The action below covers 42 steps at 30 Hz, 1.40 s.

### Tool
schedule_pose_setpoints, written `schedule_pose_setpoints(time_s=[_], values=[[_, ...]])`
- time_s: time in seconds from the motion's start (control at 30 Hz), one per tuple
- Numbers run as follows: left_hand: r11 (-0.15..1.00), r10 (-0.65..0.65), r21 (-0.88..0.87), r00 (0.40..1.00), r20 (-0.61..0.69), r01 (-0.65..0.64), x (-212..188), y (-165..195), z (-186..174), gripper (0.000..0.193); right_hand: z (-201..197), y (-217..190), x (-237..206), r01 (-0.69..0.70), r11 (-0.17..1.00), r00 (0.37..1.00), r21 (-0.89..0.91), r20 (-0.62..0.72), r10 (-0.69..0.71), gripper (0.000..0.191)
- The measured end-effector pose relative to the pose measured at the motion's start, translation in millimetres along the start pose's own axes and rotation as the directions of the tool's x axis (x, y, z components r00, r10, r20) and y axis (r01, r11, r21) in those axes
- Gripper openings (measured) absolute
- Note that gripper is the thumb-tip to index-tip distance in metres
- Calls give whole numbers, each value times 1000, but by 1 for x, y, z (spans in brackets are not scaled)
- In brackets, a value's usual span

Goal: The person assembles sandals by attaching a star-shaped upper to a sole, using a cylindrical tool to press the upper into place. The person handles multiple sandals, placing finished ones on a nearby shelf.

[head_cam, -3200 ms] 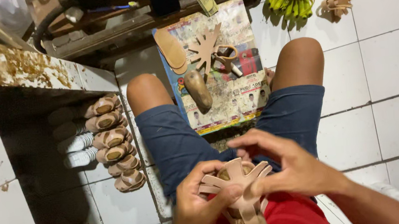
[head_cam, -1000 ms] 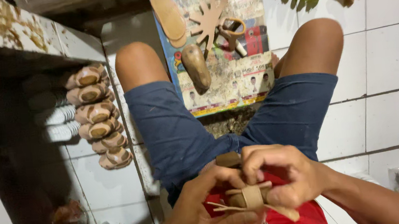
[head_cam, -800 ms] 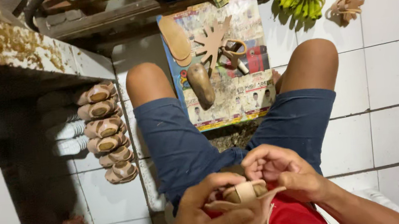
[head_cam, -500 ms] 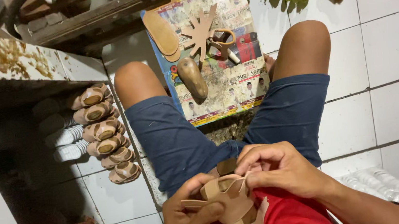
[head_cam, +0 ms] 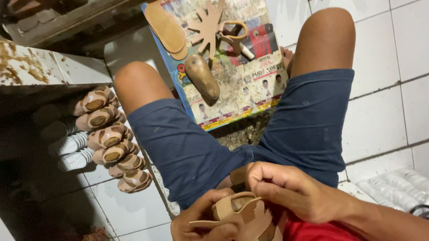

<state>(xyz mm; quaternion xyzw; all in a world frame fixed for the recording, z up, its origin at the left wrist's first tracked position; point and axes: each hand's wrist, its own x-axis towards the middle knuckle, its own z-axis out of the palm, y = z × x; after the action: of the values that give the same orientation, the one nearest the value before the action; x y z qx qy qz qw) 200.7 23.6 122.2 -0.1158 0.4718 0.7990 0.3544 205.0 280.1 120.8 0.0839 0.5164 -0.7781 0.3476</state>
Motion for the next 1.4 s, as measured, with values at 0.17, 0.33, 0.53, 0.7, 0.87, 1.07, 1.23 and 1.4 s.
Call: schedule_pose_setpoints(time_s=[0.17,0.33,0.53,0.7,0.87,1.07,1.23,1.4], values=[[967,159,174,974,162,-186,3,5,-7,57,-1,3,6,165,978,974,127,133,-182,7],[899,290,208,880,375,-385,9,12,1,53,-2,5,36,-261,746,842,612,523,-134,105],[849,85,492,969,232,-192,13,31,15,38,-12,-26,51,-224,895,842,387,539,-22,90],[912,57,407,998,14,-58,22,30,20,40,-31,-59,8,254,936,967,-245,64,-246,48],[910,43,412,999,20,-47,28,26,19,44,-27,-68,-1,244,855,956,-458,-34,-292,11],[852,86,499,982,167,-160,31,38,17,41,-21,-63,16,54,991,998,-123,-21,-57,16],[837,84,523,981,173,-163,25,50,27,45,-18,-54,6,-175,980,981,-92,74,182,17],[678,23,650,894,447,-342,35,55,33,41,-23,-60,12,-184,981,954,67,252,162,49]])
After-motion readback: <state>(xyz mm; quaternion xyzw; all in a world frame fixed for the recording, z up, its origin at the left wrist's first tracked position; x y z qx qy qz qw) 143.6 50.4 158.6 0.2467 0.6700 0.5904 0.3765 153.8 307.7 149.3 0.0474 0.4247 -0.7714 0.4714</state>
